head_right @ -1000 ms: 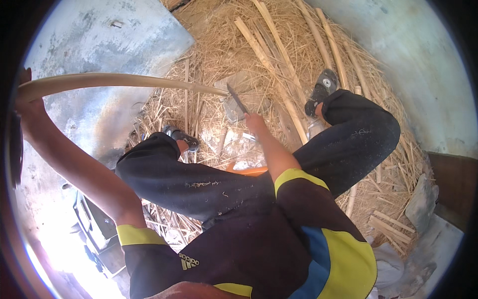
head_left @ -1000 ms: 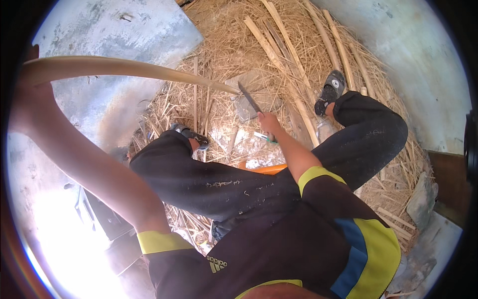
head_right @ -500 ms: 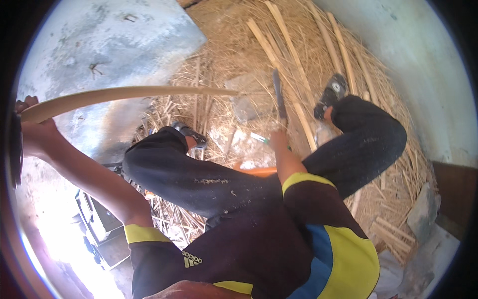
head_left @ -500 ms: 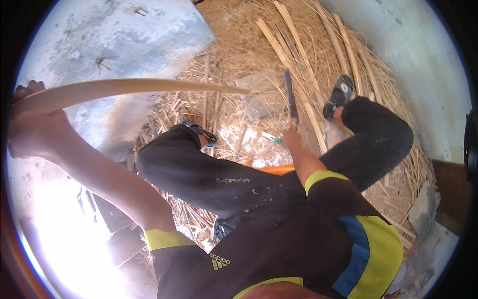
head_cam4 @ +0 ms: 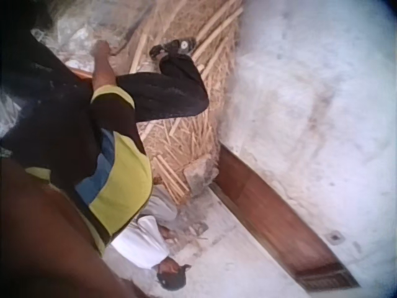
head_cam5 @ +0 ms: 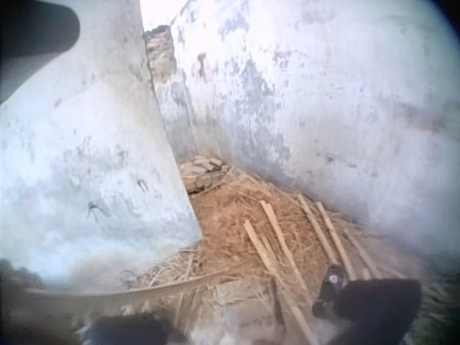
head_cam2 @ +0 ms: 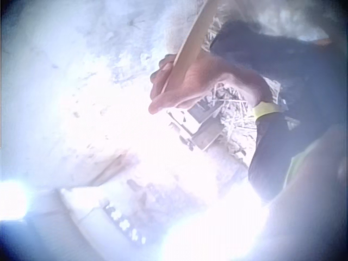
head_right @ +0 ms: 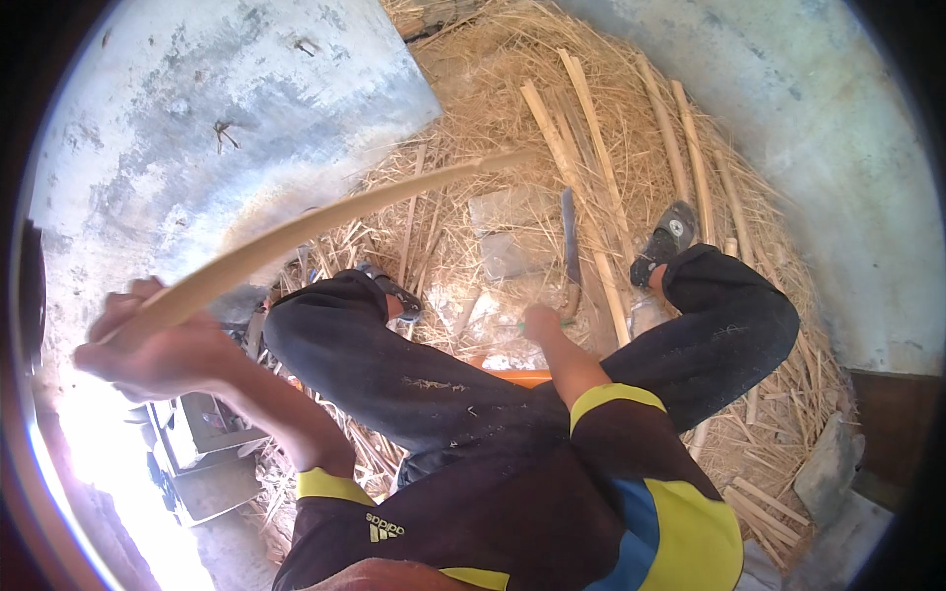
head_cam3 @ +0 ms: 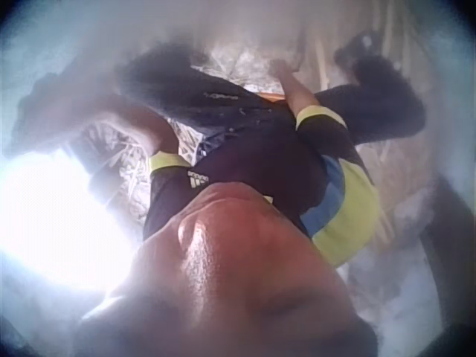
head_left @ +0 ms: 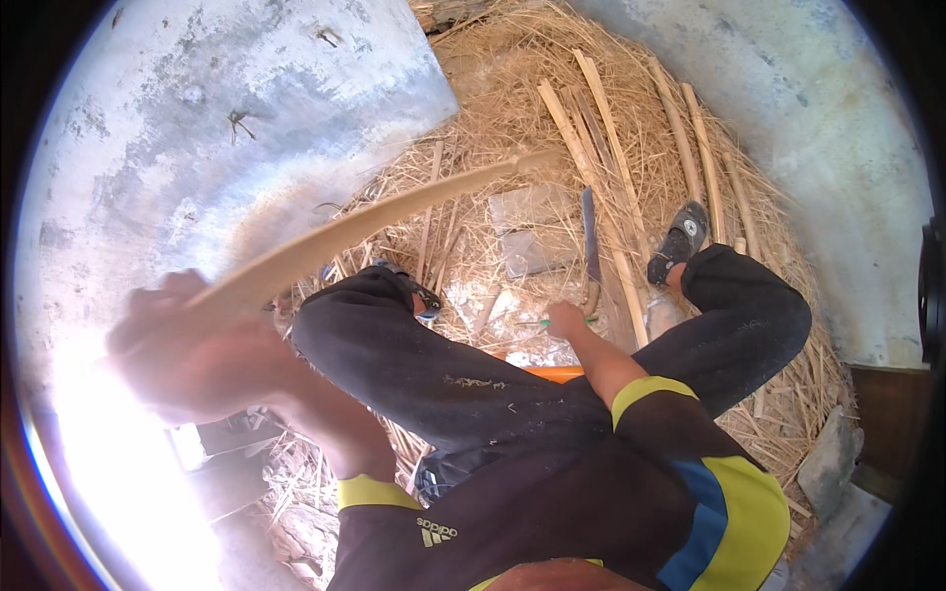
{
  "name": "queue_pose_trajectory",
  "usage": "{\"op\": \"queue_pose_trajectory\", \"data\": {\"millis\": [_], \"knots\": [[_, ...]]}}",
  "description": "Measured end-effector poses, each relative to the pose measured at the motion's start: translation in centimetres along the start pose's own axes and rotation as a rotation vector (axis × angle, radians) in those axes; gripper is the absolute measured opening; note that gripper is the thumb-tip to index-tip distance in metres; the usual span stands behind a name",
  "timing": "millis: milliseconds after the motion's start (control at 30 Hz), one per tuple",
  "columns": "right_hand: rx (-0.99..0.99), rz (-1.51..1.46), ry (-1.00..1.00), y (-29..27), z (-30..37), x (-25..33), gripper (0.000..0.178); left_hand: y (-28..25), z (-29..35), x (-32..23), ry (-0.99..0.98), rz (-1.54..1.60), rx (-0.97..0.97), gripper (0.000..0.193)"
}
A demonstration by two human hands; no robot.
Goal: The person sits cross-legged on a straw-covered floor and uses a green-handled knife to shave thin strips from a long bamboo stick. They hold the stick with their left hand and scrape the surface with the knife in their right hand, producing wood shavings.
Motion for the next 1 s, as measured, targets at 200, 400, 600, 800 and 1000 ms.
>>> {"op": "queue_pose_trajectory", "data": {"millis": [200,400,600,800,1000], "knots": [[0.16,-0.027,0.194,-16.5,6.4,-0.6,0.036,-1.4,8.8,1.0,-0.118,0.149,0.098,0.056],[0.016,-0.57,-0.369,-30.1,24.2,8.0,0.029,-4.4,10.6,-1.3,-0.03,0.274,0.085,0.054],[0.232,-1.077,-0.594,-27.8,30.6,13.5,0.029,-8.2,7.8,-3.6,-0.104,0.188,-0.039,0.051],[0.332,-1.176,-0.492,-25.5,30.6,13.4,0.028,-8.0,8.7,-5.4,-0.116,0.397,0.169,0.051],[-0.435,-0.816,-0.821,-31.8,39.2,15.3,0.023,-9.8,8.8,-4.1,-0.213,0.128,-0.018,0.052]]}}
Point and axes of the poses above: each hand's wrist, its own z-axis away from the middle knuckle, its own y-axis out of the palm, x = y × z, the point moved 10 cm from there along -z, towards the middle knuckle, and after that the axes turned 10 degrees about y, right-handed, at the moved point
